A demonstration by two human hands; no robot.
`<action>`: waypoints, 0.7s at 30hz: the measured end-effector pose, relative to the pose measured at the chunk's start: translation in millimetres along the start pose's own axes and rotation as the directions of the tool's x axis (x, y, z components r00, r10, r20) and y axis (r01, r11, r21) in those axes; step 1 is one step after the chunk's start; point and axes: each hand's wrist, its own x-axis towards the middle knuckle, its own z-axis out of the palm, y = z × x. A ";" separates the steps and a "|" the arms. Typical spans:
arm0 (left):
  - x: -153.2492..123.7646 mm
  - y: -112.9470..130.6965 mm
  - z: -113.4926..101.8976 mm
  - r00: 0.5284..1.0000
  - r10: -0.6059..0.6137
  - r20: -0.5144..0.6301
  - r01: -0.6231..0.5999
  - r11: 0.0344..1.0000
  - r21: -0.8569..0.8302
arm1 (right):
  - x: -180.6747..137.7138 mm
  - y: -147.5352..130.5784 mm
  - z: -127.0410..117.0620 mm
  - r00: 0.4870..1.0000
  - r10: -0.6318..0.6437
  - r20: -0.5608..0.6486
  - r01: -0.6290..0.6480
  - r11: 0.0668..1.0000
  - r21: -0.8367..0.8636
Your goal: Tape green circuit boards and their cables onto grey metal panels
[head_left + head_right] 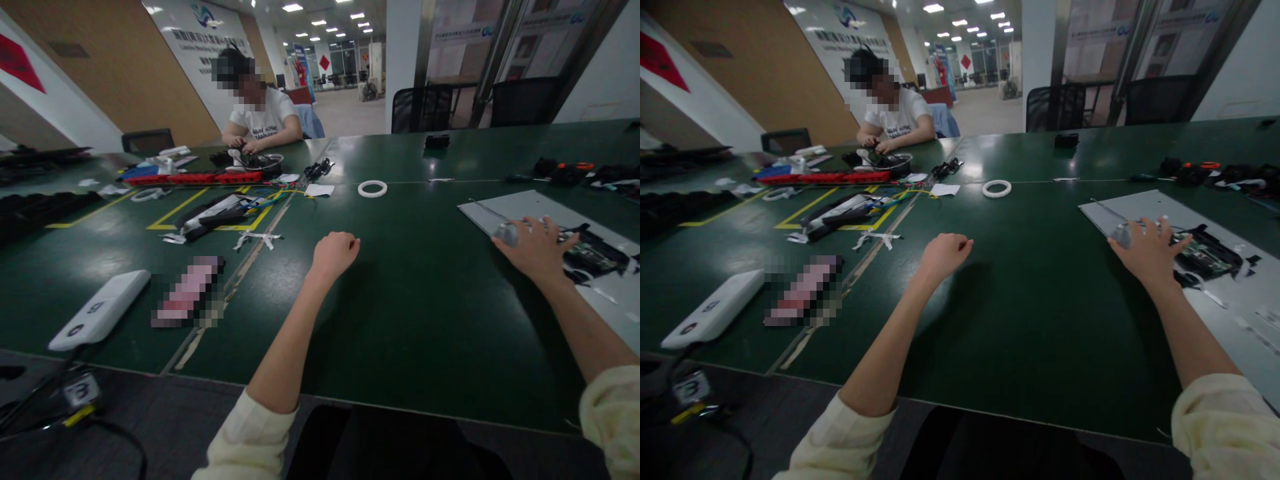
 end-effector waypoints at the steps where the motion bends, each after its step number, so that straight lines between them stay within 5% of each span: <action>1: 0.2 -0.1 0.7 1.000 -0.004 0.006 0.004 1.000 -0.001 | 1.3 8.4 1.8 1.000 0.013 -0.008 -0.013 1.000 -0.014; 11: 1.7 1.5 5.1 0.999 -0.001 0.045 0.001 1.000 0.005 | 19.1 92.8 27.5 0.964 0.266 0.015 -0.264 0.961 -0.082; 21: 0.6 4.1 9.1 0.997 0.024 0.078 -0.024 1.000 0.006 | 33.4 154.3 44.8 0.946 0.324 0.004 -0.322 0.941 -0.106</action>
